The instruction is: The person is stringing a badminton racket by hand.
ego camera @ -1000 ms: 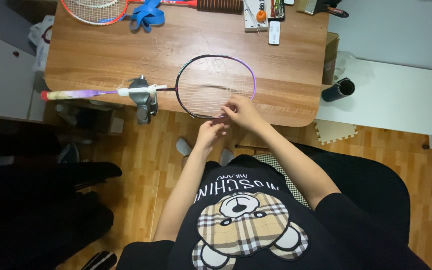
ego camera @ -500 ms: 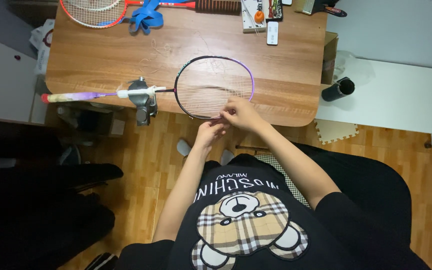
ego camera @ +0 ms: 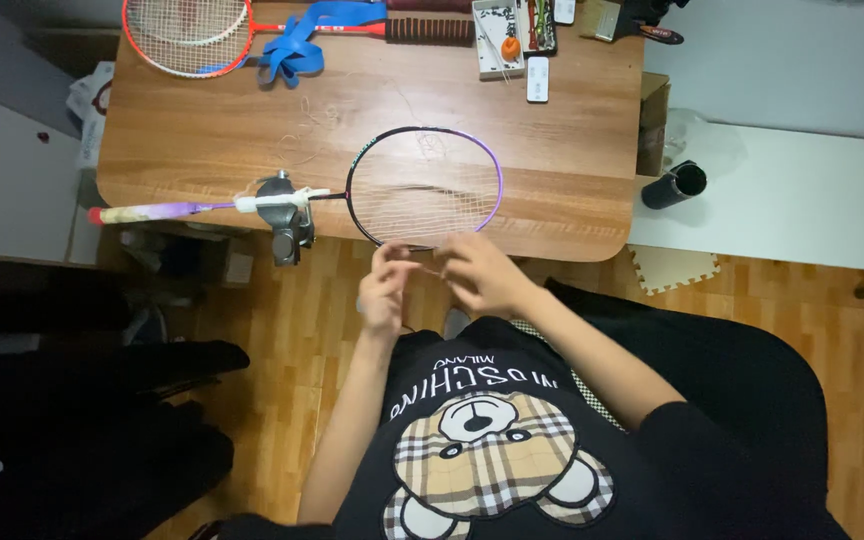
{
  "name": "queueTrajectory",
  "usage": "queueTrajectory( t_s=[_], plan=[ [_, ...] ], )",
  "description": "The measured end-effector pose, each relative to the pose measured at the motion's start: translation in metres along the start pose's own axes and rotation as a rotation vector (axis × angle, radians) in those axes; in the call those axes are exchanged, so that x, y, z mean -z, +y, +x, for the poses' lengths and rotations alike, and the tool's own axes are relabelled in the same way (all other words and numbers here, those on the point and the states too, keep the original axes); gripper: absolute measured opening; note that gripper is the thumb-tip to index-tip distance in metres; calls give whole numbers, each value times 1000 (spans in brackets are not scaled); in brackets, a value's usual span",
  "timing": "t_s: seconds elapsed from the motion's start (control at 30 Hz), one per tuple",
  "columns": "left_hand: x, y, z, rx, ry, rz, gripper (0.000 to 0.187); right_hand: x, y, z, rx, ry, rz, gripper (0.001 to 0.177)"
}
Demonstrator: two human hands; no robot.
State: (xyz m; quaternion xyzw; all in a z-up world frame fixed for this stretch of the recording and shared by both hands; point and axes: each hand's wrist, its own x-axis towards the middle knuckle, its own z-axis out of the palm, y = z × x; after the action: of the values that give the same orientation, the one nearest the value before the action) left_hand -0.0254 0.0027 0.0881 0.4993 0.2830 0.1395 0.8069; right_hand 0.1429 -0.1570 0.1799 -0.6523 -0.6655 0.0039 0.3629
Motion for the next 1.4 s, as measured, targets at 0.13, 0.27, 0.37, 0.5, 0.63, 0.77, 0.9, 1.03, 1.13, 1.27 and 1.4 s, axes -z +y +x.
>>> queueTrajectory(
  t_s=[0.13,0.27,0.37,0.5,0.63,0.77,0.9,1.03,1.13,1.27,1.4],
  plan=[
    [-8,46,-17,34,204,-844,16,-38,-17,-58,-351,-186,399,8],
    [43,-42,14,0,-132,-996,24,-92,-13,-114,-1043,-391,1225,28],
    [6,-60,17,353,167,-407,23,-101,5,-137,-1291,-486,1260,25],
    [-24,-60,15,345,7,-98,26,-107,30,-151,-1133,-770,1169,25],
    [23,-115,16,415,-110,194,21,-128,52,-152,-1023,-595,865,25],
    [104,-129,-15,576,309,273,26,-138,61,-117,-685,22,589,37],
    [182,-197,-12,293,425,256,29,-107,34,-53,-964,168,1176,37],
    [125,-133,-13,183,202,778,20,-138,47,-74,-1099,133,1374,28],
    [100,-145,-3,234,74,880,22,-172,59,-134,-1035,16,1052,29],
    [67,-158,23,72,-25,725,29,-217,81,-269,-1239,-101,492,31],
    [8,-98,31,186,-149,224,43,-233,106,-444,-1357,-590,-209,28]
  ],
)
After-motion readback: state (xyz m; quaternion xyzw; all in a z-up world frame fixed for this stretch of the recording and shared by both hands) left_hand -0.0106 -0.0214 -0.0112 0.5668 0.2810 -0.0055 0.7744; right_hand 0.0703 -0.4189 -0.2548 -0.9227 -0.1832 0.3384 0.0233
